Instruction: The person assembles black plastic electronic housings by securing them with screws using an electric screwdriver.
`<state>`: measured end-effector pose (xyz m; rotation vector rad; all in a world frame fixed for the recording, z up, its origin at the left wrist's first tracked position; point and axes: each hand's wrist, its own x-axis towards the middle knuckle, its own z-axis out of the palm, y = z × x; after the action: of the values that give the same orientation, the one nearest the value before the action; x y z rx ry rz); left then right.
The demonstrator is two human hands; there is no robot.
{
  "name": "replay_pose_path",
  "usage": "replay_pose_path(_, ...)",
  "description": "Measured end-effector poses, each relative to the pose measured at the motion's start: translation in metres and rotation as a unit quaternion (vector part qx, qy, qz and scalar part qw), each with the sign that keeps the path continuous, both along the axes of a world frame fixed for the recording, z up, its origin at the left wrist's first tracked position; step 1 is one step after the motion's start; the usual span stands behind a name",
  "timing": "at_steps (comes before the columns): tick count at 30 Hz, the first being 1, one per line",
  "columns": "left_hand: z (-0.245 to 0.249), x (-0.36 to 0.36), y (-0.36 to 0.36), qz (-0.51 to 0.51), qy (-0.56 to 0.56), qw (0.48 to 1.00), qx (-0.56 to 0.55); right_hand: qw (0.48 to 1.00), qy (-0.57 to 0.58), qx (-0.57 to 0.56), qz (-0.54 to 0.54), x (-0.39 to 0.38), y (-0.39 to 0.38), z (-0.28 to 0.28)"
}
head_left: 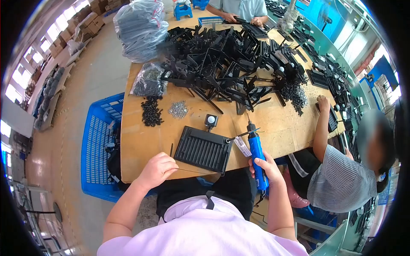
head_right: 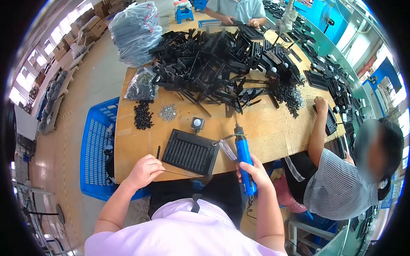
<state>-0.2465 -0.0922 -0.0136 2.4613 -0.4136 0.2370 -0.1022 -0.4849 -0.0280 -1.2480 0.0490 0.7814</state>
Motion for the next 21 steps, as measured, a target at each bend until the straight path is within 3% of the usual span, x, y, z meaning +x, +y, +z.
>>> replay_pose_path(6,-0.024,0.011,0.01,-0.01,0.015,0.999,-0.034,0.999,0.018,0.028,-0.012,0.001,-0.002,-0.007)
replay_pose_path(9,-0.025,0.015,0.005,0.038,0.013,0.998,-0.046,0.999,0.02,0.027,-0.014,0.001,-0.003,-0.007)
replay_pose_path(10,-0.03,0.014,0.006,0.072,0.071,0.992,-0.072,0.999,0.021,0.025,-0.014,0.0,-0.003,-0.007)
replay_pose_path(14,-0.021,0.018,-0.015,0.173,-0.049,0.982,0.066,0.999,0.011,0.031,-0.009,0.001,-0.003,-0.008)
replay_pose_path(17,-0.006,0.022,-0.068,0.214,-0.09,0.97,0.073,1.0,0.01,0.026,-0.007,0.001,-0.003,-0.008)
replay_pose_path(21,-0.008,0.037,-0.141,0.164,0.001,0.98,0.109,1.0,0.007,0.016,-0.009,0.0,-0.002,-0.007)
